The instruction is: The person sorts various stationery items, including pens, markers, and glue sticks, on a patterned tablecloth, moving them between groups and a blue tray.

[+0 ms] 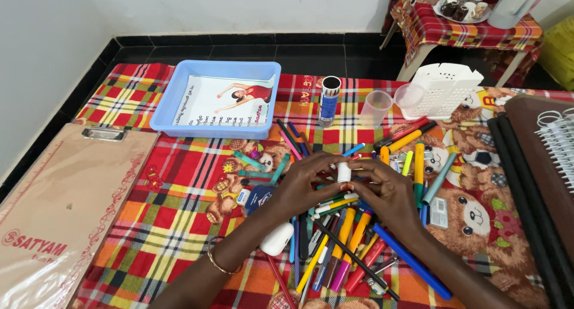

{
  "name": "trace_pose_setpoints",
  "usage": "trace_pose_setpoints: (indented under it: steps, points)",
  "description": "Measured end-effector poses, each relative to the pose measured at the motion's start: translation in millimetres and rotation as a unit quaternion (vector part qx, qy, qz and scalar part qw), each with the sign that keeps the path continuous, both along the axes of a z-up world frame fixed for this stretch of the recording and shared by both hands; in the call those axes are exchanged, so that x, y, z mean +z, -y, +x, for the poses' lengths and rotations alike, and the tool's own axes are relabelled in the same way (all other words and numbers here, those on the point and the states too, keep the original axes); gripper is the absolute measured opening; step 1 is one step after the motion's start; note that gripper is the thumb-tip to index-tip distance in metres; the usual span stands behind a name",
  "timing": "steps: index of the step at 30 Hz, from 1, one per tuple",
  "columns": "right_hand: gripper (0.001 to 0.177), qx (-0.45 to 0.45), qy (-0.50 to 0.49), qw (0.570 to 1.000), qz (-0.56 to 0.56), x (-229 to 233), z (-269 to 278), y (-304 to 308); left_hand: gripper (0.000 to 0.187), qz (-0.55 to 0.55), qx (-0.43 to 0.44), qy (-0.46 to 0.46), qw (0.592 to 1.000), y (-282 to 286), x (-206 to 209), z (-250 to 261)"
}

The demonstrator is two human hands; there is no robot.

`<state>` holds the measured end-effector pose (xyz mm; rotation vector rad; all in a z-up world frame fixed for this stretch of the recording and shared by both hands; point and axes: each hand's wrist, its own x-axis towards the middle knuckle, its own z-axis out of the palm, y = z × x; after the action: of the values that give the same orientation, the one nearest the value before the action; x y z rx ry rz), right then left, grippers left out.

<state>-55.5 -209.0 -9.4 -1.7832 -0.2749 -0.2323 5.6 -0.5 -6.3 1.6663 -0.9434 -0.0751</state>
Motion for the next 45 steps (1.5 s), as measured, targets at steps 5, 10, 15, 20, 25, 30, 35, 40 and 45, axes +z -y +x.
trace_pose_setpoints:
  steps: [5, 10, 15, 20, 25, 30, 35, 40, 45]
  points:
    - [0.040, 0.016, -0.008, 1.000, 0.024, -2, -1, 1, 0.049, -0.019, -0.012, -0.002, 1.000, -1, -6, 3]
    - [0.041, 0.009, 0.005, 1.000, 0.013, -5, 1, 4, 0.051, -0.021, -0.019, -0.002, 1.000, -1, -7, 3]
    - [0.041, 0.022, 0.027, 0.999, 0.018, -4, 0, 2, 0.056, 0.002, -0.021, 0.011, 1.000, -1, 0, 2]
    - [0.046, 0.024, 0.031, 0.999, -0.010, 1, -3, -1, 0.058, 0.008, -0.012, 0.033, 0.999, -3, -1, 1]
    - [0.048, 0.018, 0.040, 0.998, -0.040, 12, -3, -7, 0.066, -0.008, -0.004, 0.060, 0.998, -3, -1, 2]
    - [0.049, 0.018, 0.013, 0.999, -0.026, 19, 1, -14, 0.068, 0.016, 0.017, 0.016, 1.000, -7, 2, 3]
    - [0.048, 0.019, 0.054, 0.993, -0.101, 27, 23, -22, 0.057, -0.055, 0.034, 0.053, 0.997, -19, 3, 19]
    - [0.046, 0.063, 0.053, 0.995, -0.055, 40, 59, -47, 0.050, -0.075, 0.065, 0.077, 0.992, -49, 22, 41]
    - [0.043, 0.096, 0.071, 0.992, -0.030, 49, 103, -88, 0.055, -0.021, 0.211, 0.235, 0.948, -93, 35, 65]
